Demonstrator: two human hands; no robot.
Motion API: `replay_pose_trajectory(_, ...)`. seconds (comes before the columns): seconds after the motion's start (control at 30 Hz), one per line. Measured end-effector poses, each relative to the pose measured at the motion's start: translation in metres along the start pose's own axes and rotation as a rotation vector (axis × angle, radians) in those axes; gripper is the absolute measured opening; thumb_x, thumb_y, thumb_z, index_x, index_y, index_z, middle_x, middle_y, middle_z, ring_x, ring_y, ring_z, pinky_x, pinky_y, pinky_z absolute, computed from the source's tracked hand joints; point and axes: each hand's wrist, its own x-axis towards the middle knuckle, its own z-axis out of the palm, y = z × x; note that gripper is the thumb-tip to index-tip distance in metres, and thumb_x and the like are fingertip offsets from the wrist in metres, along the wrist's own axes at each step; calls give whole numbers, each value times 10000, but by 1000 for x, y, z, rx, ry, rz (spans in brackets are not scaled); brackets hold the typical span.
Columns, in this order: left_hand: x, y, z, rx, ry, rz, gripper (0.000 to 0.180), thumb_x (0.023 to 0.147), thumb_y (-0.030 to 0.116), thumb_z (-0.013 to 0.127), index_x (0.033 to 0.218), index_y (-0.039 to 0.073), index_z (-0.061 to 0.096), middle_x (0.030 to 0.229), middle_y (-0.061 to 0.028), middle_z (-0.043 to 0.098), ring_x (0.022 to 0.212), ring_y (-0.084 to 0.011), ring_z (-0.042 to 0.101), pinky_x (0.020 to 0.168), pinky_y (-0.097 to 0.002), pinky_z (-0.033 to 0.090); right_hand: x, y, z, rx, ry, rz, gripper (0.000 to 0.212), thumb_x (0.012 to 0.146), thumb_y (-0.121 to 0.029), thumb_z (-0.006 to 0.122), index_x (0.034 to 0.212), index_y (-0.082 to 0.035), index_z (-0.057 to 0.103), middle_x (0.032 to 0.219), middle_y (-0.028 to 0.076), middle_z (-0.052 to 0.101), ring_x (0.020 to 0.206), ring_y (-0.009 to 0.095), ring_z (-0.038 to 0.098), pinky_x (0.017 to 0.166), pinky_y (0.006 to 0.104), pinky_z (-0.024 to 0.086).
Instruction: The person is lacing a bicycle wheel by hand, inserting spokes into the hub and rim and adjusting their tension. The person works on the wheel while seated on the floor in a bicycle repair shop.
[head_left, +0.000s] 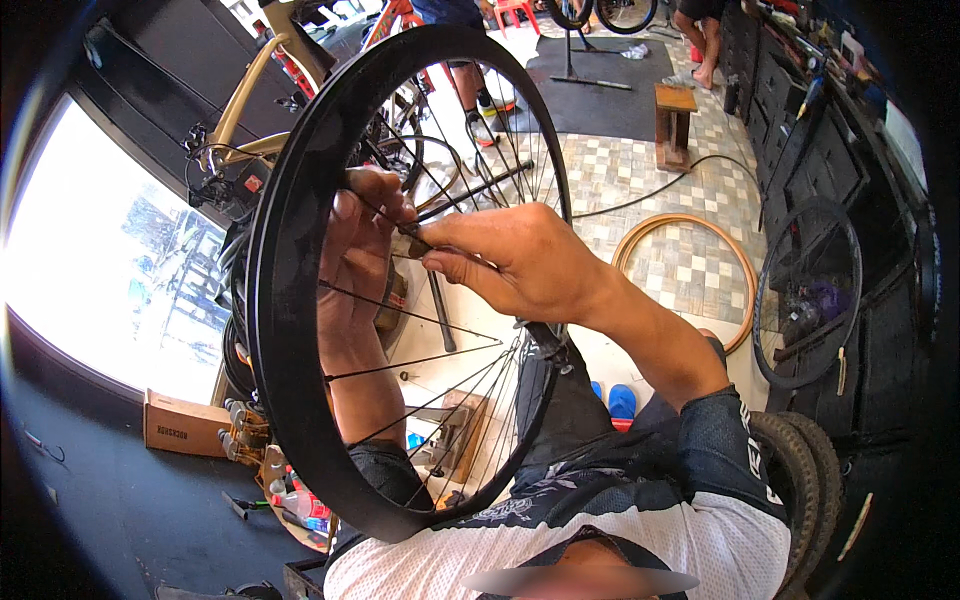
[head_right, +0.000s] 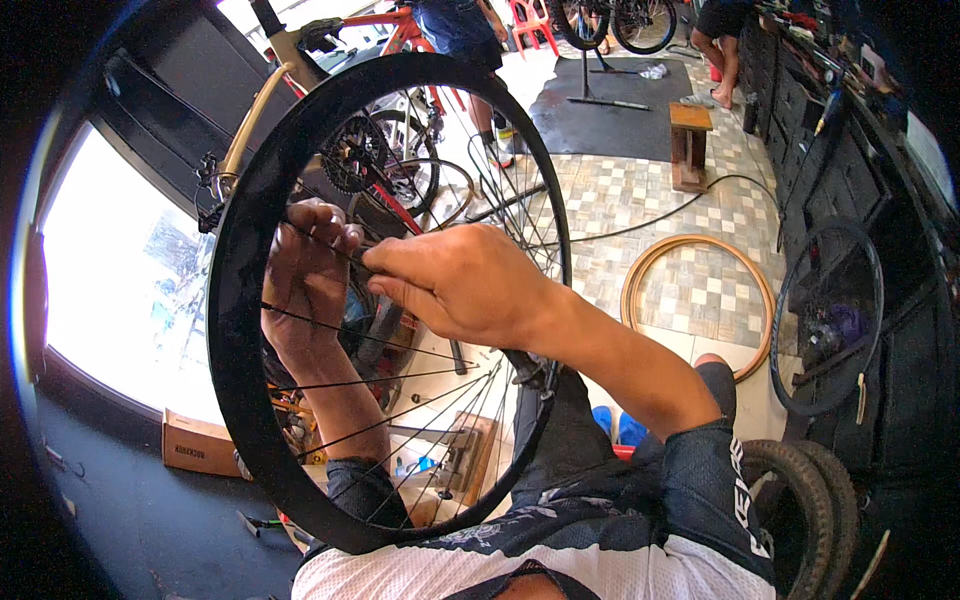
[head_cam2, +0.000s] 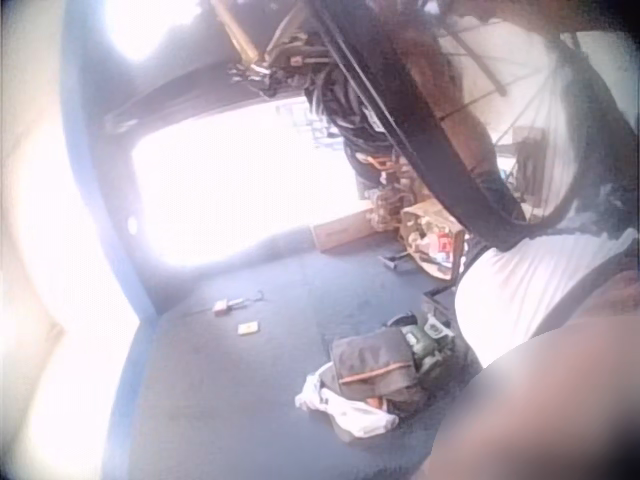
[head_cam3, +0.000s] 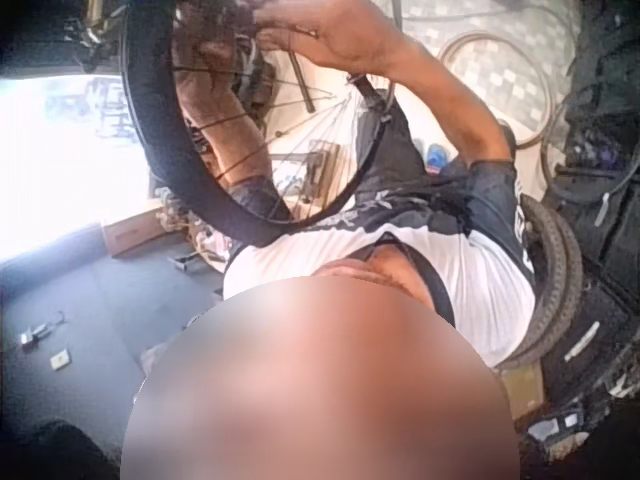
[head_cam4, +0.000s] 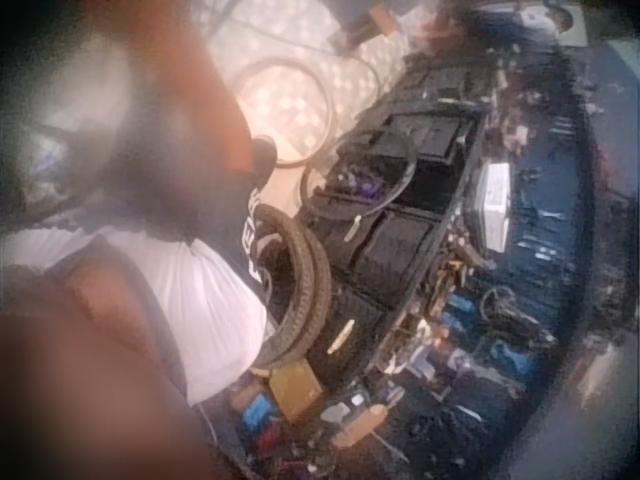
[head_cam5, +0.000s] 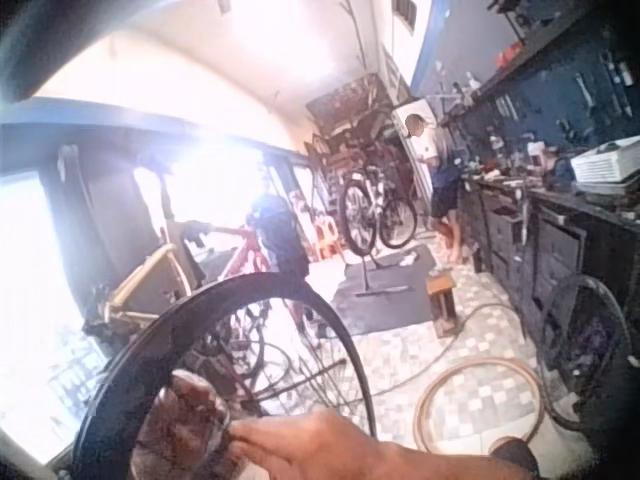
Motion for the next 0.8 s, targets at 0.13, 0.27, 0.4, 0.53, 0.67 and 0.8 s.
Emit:
replay_pose_trajectory(0.13,11,-7,12,-92,43,26,343,1061,274,619,1231,-24,617,1192,-78,610,1092,-210,532,951,-398,435,-3,4,3,-29,22,8,203,975,-241,692,1077,-66,712,893,144,736,801,360,727,701,455,568)
replay_pose_trajectory(0.27,22,-8,25,-124,102,-25,312,1059,278,628,1220,20,558,1098,-57,504,985,-197,491,875,-371,419,-2,4,1,-23,-10,24,188,959,-270,677,1016,-91,679,831,137,709,830,387,713,713,512,549)
replay_pose_trajectory(0.4,12,-11,39,-227,22,-59,405,1073,259,592,1354,-4,468,1105,-77,504,912,-182,465,773,-341,417,-9,-2,0,-28,-89,77,198,928,-267,703,916,-82,633,798,165,686,803,401,703,711,516,544)
replay_pose_trajectory(0.53,11,-15,30,-258,19,-16,516,1046,257,598,1439,-25,422,1131,-100,505,943,-204,472,808,-376,427,-21,3,-2,30,-58,113,167,948,-187,741,1032,-43,727,853,148,705,764,335,711,678,410,547)
replay_pose_trajectory(0.67,9,-17,42,-192,103,43,575,1019,297,592,1464,-21,412,1179,-142,502,1068,-274,504,939,-461,437,-36,2,-20,172,15,227,161,968,-122,750,1086,-14,737,918,80,756,793,143,730,701,278,557)
replay_pose_trajectory(0.8,7,-24,53,-267,146,70,558,1038,307,561,1476,-7,418,1167,-135,532,990,-250,556,881,-475,521,-38,-1,-40,410,150,391,176,1004,-79,720,1148,22,714,953,37,740,836,78,688,724,226,556)
